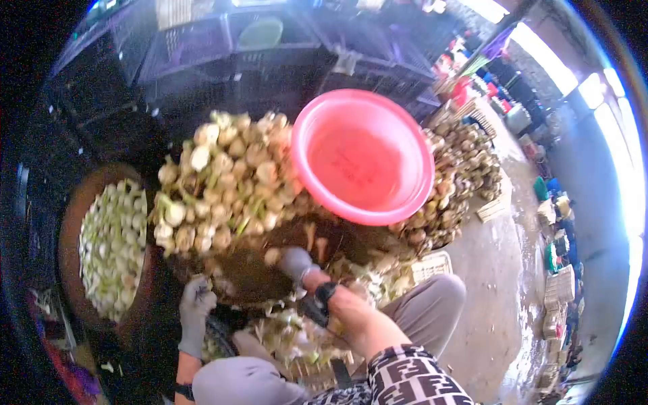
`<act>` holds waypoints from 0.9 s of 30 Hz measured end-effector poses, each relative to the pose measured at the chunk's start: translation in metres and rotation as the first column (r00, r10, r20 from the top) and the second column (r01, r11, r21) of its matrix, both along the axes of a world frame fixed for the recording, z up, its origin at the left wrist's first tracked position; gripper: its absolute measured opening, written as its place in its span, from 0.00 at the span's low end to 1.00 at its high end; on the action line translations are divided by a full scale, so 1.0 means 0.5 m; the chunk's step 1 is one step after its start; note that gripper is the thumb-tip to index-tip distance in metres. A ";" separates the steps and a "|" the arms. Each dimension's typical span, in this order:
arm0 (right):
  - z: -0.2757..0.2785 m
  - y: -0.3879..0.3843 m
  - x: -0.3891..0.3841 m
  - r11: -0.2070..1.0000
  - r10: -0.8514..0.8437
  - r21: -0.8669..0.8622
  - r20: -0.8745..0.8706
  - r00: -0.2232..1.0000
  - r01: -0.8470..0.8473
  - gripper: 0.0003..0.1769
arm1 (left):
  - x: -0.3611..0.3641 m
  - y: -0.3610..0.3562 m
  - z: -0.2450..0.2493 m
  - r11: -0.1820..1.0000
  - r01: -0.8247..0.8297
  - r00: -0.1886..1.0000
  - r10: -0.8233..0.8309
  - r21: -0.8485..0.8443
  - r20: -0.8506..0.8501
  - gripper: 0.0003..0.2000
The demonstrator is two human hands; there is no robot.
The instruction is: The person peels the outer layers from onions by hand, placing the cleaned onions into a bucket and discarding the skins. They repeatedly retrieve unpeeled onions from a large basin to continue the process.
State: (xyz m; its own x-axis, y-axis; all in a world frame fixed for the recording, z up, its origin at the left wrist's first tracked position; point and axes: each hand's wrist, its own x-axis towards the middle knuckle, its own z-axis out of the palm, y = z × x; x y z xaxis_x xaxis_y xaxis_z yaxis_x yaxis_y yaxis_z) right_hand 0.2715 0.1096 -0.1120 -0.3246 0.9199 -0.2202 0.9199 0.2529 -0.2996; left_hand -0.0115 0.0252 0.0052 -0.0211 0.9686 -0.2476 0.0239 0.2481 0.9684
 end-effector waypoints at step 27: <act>0.194 -0.108 -0.176 0.956 0.133 -0.119 -0.639 0.757 -0.268 0.11 | 0.038 -0.057 0.050 0.948 0.125 0.969 -0.053 0.294 -0.242 0.33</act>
State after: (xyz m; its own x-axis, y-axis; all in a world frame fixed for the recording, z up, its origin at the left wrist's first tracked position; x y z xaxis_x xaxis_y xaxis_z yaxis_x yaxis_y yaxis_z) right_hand 0.1837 0.0557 -0.0153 -0.6234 0.7789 -0.0689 0.4506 0.2859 -0.8457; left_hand 0.0075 -0.0035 0.0300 0.0480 0.9970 0.0608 0.2613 -0.0713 0.9626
